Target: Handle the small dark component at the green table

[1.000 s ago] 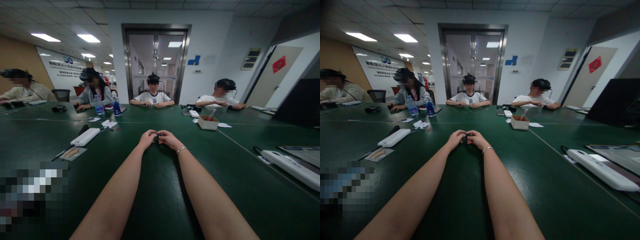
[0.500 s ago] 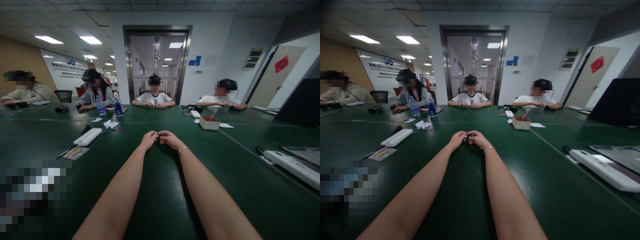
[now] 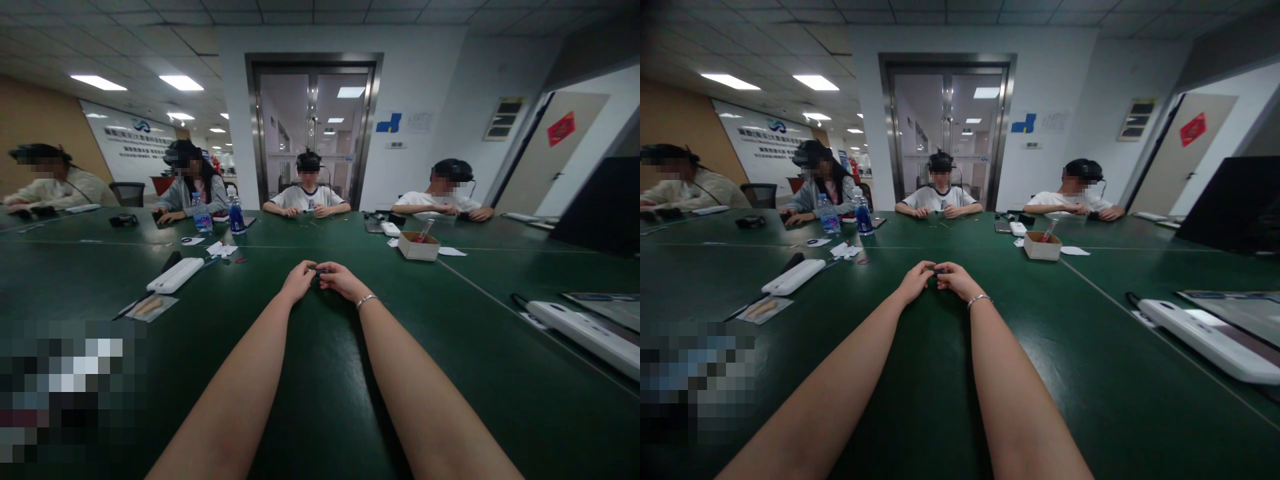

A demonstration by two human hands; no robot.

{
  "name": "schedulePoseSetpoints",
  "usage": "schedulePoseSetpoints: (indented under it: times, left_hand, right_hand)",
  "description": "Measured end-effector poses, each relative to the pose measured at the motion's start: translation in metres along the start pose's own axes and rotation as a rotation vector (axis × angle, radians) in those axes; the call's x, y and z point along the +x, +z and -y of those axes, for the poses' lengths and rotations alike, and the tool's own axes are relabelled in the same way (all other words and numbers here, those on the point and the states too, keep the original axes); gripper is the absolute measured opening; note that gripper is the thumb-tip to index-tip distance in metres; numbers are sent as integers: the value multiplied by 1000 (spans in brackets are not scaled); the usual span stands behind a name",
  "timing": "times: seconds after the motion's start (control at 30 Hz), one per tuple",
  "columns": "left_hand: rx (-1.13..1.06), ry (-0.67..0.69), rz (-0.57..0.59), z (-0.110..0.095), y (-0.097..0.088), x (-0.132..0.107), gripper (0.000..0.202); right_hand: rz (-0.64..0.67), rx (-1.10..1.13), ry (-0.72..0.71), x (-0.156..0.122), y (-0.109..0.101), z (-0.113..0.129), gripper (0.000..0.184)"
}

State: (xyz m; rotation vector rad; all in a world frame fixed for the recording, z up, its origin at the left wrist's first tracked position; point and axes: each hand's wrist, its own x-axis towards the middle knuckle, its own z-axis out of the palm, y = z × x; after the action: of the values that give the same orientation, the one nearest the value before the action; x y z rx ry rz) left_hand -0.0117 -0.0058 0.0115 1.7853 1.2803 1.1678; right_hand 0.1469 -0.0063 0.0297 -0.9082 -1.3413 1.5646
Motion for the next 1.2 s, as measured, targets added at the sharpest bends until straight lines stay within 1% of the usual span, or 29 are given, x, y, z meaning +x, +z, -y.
schedulePoseSetpoints:
  times: [0.13, 0.27, 0.4, 0.53, 0.67, 0.73, 0.83, 0.97, 1.07, 1.2]
  left_hand:
    - [19, 4, -14, 0, 0, 0, 28]
    - [10, -14, 5, 1, 0, 0, 32]
    - [31, -16, 22, 2, 1, 0, 29]
    - [61, 1, 20, 2, 2, 0, 34]
    - [122, 67, -7, 1, 1, 1, 26]
    - [149, 64, -10, 0, 1, 0, 25]
    - [127, 24, -10, -2, 0, -2, 27]
    - [68, 9, -1, -4, 0, -3, 26]
    - [63, -13, 3, -2, 0, -2, 30]
    - [83, 45, -4, 1, 1, 0, 26]
  right_hand:
    - [17, 6, -8, 0, -1, -1, 25]
    - [16, 13, -12, 2, -2, -2, 26]
    - [12, 12, -17, 3, -2, -4, 25]
    - [7, 8, -7, 2, -2, -3, 25]
    - [2, 9, -8, 2, -1, -1, 24]
    - [1, 8, -4, 3, -2, -1, 24]
    - [-1, 3, 1, 4, -2, -2, 25]
    - [8, 14, -6, 4, -3, -3, 24]
    - [12, 23, -12, 4, -3, -3, 24]
    - [11, 25, -5, 3, -3, -2, 24]
